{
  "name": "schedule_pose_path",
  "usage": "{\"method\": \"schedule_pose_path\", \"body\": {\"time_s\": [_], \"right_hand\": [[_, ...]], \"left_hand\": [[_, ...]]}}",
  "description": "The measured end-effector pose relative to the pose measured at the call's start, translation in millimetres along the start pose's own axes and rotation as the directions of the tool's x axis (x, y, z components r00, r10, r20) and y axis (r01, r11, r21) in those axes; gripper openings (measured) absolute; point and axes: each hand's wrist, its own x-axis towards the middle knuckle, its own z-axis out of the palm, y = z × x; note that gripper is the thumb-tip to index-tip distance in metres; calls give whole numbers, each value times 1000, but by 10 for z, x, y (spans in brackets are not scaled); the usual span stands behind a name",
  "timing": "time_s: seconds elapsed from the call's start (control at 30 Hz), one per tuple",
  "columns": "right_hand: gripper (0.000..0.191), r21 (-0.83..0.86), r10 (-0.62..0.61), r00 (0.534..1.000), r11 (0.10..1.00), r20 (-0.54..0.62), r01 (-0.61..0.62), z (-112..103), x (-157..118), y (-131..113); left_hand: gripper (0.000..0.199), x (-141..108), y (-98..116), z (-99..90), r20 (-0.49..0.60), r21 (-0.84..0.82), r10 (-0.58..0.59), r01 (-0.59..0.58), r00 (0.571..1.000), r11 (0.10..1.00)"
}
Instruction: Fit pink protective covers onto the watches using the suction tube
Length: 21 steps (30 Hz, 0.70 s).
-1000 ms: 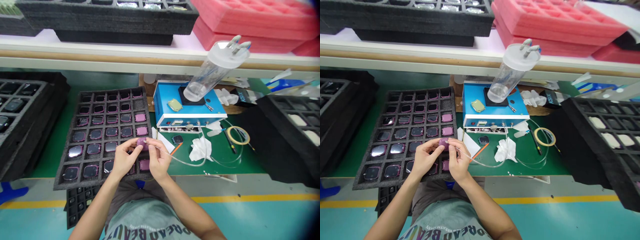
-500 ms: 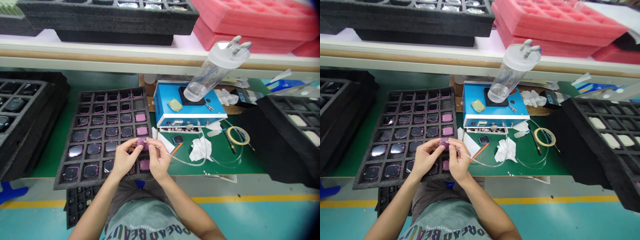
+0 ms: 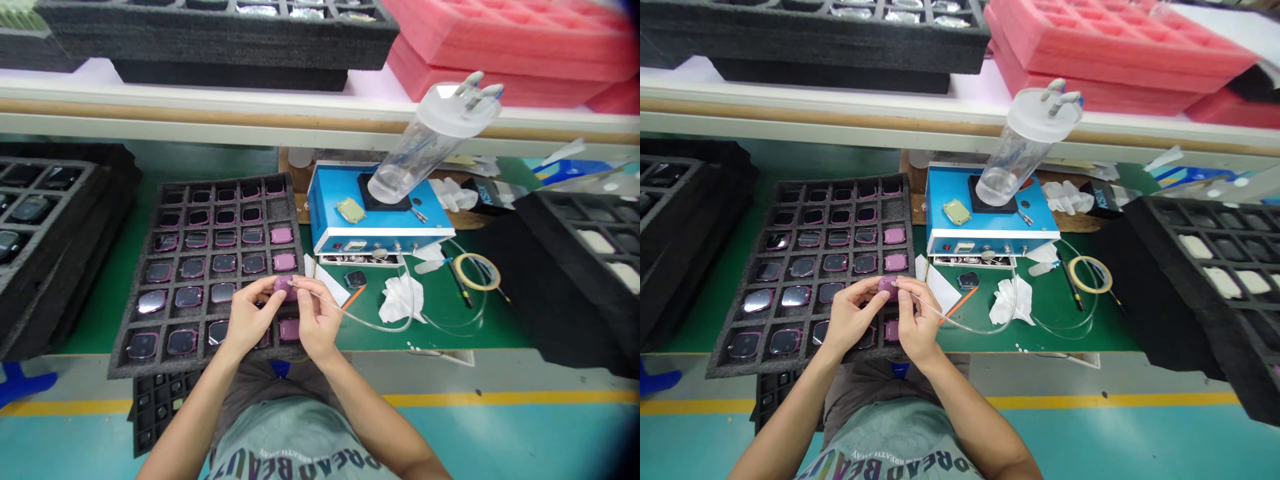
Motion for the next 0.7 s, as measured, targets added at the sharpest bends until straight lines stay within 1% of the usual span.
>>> {"method": "schedule_pose_path", "body": {"time_s": [0.3, 0.4, 0.47, 0.5, 0.57, 0.6, 0.63, 0.7], "right_hand": [[15, -4, 1, 1000, 1000, -2, -1, 4, 6, -13], [15, -10, -6, 1000, 1000, -2, 6, -1, 5, -9], [15, -12, -20, 1000, 1000, -6, 20, -7, -1, -7], [15, -6, -37, 999, 999, -14, 37, -11, -5, -7], [17, 20, -86, 995, 996, -45, 87, -18, -14, -9], [17, 33, -111, 992, 993, -60, 113, -20, -18, -12], [18, 41, -127, 989, 991, -70, 130, -22, -20, -16], [19, 45, -130, 989, 990, -65, 133, -22, -22, -25]], "left_hand": [[29, 25, 1, 0, 0, 9, 4, -4, 1000, 1000], [29, -19, -20, 14, 11, 16, 10, -10, 1000, 1000], [29, -69, -28, -10, 29, 63, 22, -23, 999, 998], [29, -80, -22, -38, 40, 120, 39, -44, 998, 992], [29, -13, 24, -123, 70, 308, 111, -127, 991, 943], [31, 84, 65, -171, 91, 417, 157, -181, 983, 891], [32, 231, 117, -215, 119, 518, 201, -233, 972, 823], [36, 658, 235, -266, 188, 663, 246, -308, 951, 683]]}}
